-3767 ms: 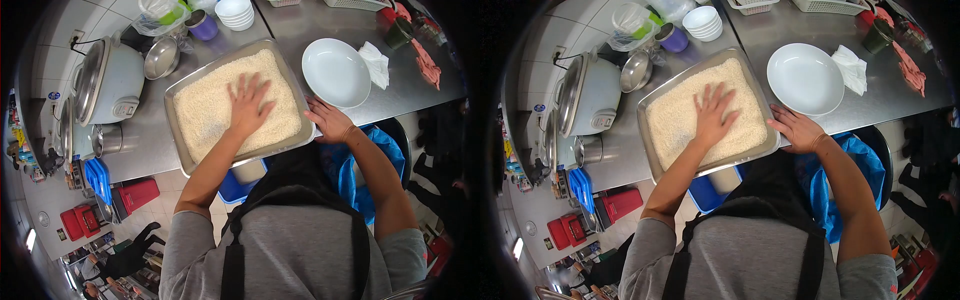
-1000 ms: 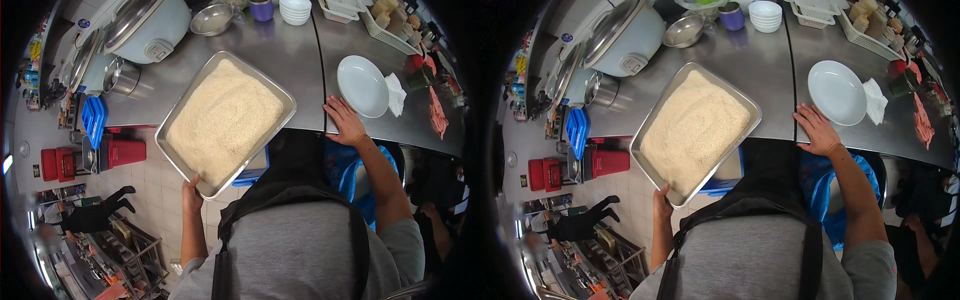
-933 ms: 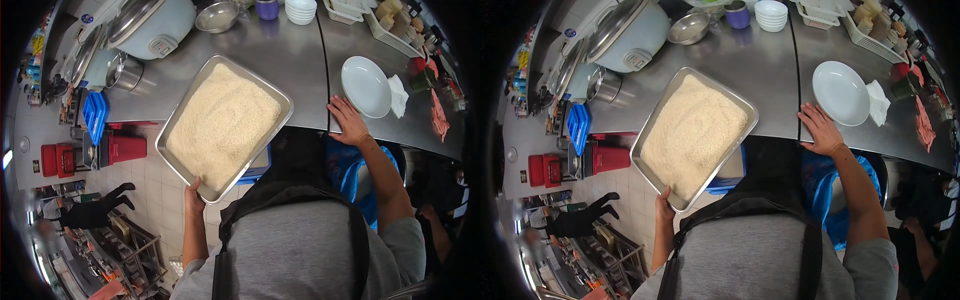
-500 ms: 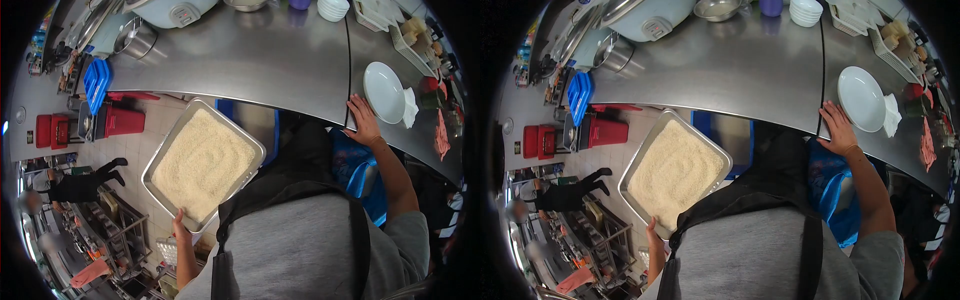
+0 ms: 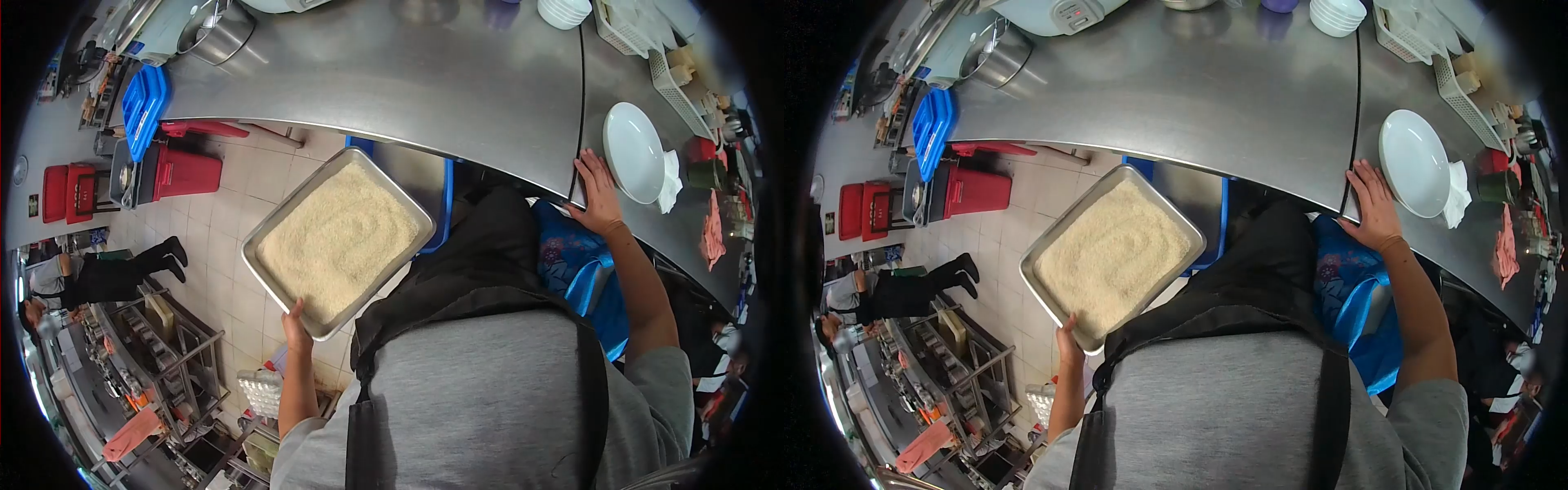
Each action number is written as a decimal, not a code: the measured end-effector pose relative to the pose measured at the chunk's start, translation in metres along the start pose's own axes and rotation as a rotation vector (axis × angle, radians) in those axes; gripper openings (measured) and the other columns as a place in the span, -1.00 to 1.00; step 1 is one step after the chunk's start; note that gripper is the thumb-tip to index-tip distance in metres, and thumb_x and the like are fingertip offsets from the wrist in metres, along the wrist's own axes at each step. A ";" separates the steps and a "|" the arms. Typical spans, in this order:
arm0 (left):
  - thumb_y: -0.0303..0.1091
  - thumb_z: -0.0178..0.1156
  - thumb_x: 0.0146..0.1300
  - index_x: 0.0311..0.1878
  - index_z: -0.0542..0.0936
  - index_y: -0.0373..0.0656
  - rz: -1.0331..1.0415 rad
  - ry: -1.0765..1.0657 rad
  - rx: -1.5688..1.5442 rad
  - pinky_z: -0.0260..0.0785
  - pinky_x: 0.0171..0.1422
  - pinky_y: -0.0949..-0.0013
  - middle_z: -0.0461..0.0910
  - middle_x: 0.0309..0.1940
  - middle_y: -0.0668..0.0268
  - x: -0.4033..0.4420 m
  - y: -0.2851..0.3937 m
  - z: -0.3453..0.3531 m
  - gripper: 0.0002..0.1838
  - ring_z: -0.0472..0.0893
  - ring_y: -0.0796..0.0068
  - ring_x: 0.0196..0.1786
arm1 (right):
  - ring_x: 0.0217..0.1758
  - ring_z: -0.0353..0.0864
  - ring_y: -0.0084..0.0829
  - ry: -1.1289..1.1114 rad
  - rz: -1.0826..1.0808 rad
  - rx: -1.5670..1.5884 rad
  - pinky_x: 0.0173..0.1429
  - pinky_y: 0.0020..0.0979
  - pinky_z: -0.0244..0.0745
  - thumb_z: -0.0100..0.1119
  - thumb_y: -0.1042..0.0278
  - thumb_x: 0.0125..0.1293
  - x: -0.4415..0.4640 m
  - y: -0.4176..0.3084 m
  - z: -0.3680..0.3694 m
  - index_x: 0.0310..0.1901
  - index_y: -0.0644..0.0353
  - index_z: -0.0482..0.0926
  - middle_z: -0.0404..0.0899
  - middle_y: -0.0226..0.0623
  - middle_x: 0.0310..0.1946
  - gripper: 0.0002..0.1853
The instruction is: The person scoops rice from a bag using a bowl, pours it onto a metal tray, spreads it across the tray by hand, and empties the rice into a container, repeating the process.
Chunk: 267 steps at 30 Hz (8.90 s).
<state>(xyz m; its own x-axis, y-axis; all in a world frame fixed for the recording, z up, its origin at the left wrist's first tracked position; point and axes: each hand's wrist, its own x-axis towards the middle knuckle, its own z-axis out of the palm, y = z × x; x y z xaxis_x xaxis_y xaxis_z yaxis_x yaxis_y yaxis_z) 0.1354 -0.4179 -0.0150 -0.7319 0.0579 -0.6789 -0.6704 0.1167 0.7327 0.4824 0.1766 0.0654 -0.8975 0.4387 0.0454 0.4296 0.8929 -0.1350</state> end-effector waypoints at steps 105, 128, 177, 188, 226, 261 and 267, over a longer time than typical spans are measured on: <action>-0.05 -0.10 0.60 0.11 0.55 -0.40 0.650 -0.968 0.138 0.49 0.17 0.31 0.67 -0.04 0.13 0.072 0.157 0.413 -0.49 0.66 0.37 0.02 | 0.59 -0.11 0.34 0.106 1.726 0.819 0.61 0.07 -0.06 0.19 -0.26 0.25 -0.262 -0.081 0.252 0.55 0.16 -0.01 -0.15 0.29 0.56 0.01; -0.30 0.02 0.53 0.11 0.57 -0.30 0.091 -1.132 -0.732 0.24 -0.43 0.49 0.52 -0.35 0.27 0.073 0.194 0.390 -0.70 0.35 0.54 -0.42 | -0.09 0.70 -0.29 0.432 1.380 0.862 0.07 -0.30 0.56 0.18 0.39 0.31 -0.301 -0.071 0.227 0.10 0.28 0.60 0.72 -0.13 -0.14 -0.66; -0.44 0.05 0.49 0.00 0.58 -0.22 0.915 -0.422 0.178 0.27 -0.32 0.62 0.54 -0.35 0.45 0.099 0.146 0.412 -0.84 0.43 0.74 -0.38 | 0.32 0.39 0.31 1.138 1.000 2.029 0.36 0.15 0.51 -0.02 0.44 0.40 -0.025 0.162 -0.003 0.43 0.48 -0.12 0.21 0.41 0.29 -0.31; -0.46 0.04 0.50 0.00 0.55 -0.27 0.907 -0.550 0.164 0.31 -0.28 0.59 0.54 -0.35 0.41 0.098 0.145 0.406 -0.85 0.44 0.70 -0.35 | 0.25 0.54 0.00 1.221 1.180 1.734 0.32 0.01 0.52 0.17 0.55 0.17 -0.150 0.060 -0.034 0.29 0.49 0.30 0.50 0.03 0.18 -0.39; -0.50 0.02 0.45 -0.02 0.55 -0.32 1.050 -0.507 0.303 0.44 0.03 0.45 0.59 -0.18 0.30 0.087 0.150 0.411 -0.84 0.56 0.55 -0.13 | -0.10 0.61 0.10 0.447 1.325 0.011 0.01 -0.01 0.57 0.23 0.41 0.11 -0.214 -0.054 0.146 0.10 0.03 0.58 0.57 0.02 -0.19 -0.56; -0.43 0.01 0.52 -0.01 0.53 -0.29 0.971 -0.610 0.334 0.48 0.08 0.39 0.61 -0.13 0.26 0.103 0.152 0.404 -0.83 0.60 0.50 -0.08 | 0.15 0.61 -0.15 1.016 2.089 0.952 0.30 -0.24 0.40 0.06 -0.41 0.36 -0.290 -0.088 0.195 0.13 0.39 0.61 0.63 0.08 0.07 -0.17; -0.44 0.00 0.50 -0.02 0.53 -0.29 0.981 -0.610 0.352 0.48 0.09 0.37 0.61 -0.12 0.26 0.110 0.154 0.406 -0.84 0.60 0.47 -0.07 | 0.25 0.55 -0.21 1.549 2.080 1.261 0.32 -0.28 0.42 0.03 -0.41 0.38 -0.280 -0.133 0.125 0.37 0.25 0.40 0.51 -0.11 0.27 -0.15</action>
<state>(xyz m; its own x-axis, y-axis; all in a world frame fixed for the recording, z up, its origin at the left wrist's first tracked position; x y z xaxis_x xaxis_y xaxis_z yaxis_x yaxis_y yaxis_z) 0.0014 0.0087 0.0039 -0.6697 0.7207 0.1791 0.2774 0.0190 0.9606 0.6638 -0.0780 -0.0533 0.7595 0.2686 -0.5924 -0.5082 -0.3233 -0.7982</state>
